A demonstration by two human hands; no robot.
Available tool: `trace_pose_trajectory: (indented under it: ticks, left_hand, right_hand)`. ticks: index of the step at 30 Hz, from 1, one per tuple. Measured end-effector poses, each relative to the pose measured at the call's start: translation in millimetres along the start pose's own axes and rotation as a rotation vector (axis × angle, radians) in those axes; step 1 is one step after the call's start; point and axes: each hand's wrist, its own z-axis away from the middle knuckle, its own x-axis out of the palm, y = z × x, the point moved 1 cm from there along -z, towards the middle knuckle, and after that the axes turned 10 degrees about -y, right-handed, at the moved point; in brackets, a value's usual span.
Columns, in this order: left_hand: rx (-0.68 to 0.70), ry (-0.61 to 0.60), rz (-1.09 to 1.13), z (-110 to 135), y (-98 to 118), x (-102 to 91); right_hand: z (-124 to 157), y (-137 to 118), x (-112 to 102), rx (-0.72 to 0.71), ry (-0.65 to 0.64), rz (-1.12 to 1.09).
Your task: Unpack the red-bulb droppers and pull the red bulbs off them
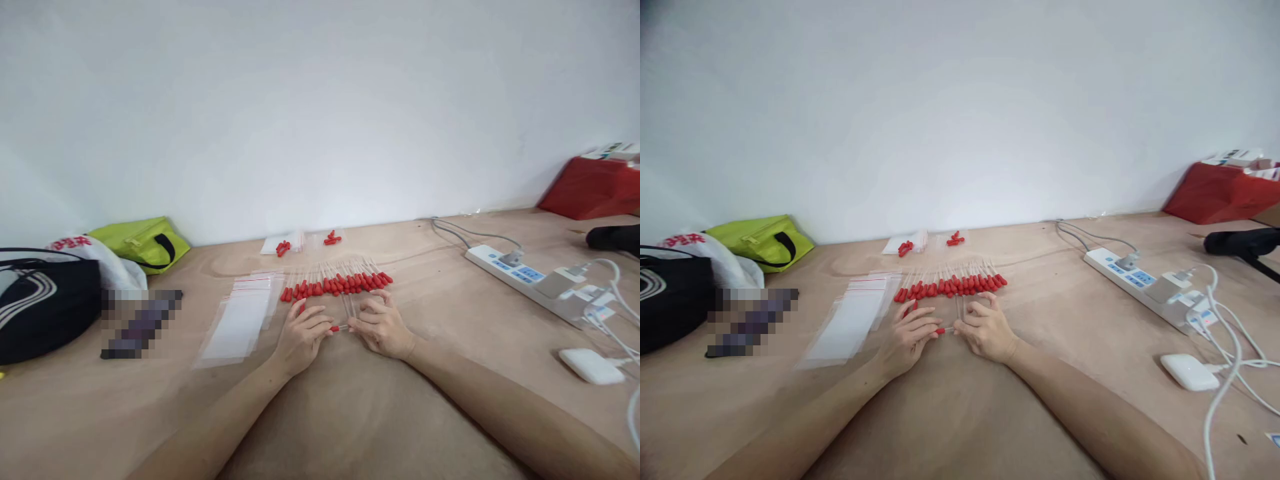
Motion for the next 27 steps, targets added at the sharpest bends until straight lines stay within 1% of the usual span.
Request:
trace_pose_trajectory:
  ticks: [3, 7, 9, 12, 13, 15, 17, 19, 24, 27]
  left_hand:
    - [-0.016, 0.028, 0.001, 3, -4, -2.0]
    - [-0.109, 0.083, 0.039, 10, -11, -4.7]
    - [-0.208, 0.134, 0.076, 12, -16, -7.2]
    - [-0.423, 0.240, 0.061, 14, -27, -14.7]
    - [-0.489, 0.255, 0.057, 16, -32, -17.8]
    - [-0.599, 0.246, 0.077, 19, -42, -23.5]
    - [-0.687, 0.229, 0.129, 23, -49, -27.0]
    - [-0.747, 0.202, 0.177, 26, -52, -27.1]
    - [-0.763, 0.041, 0.206, 25, -46, -19.5]
    - [-0.780, 0.015, 0.225, 24, -45, -17.5]
  right_hand:
    - [4, 6, -2, 0.014, 0.040, -0.017]
    - [11, 20, -4, 0.182, 0.040, -0.039]
    - [12, 24, -4, 0.264, 0.043, -0.061]
    - [11, 26, -1, 0.363, 0.031, -0.075]
    - [11, 26, -1, 0.388, 0.018, -0.069]
    - [11, 26, -2, 0.405, -0.019, -0.043]
    - [13, 26, -3, 0.382, -0.052, 0.002]
    - [13, 26, -3, 0.349, -0.074, 0.057]
    - [11, 21, 1, 0.269, -0.102, 0.141]
    - [8, 15, 1, 0.253, -0.127, 0.138]
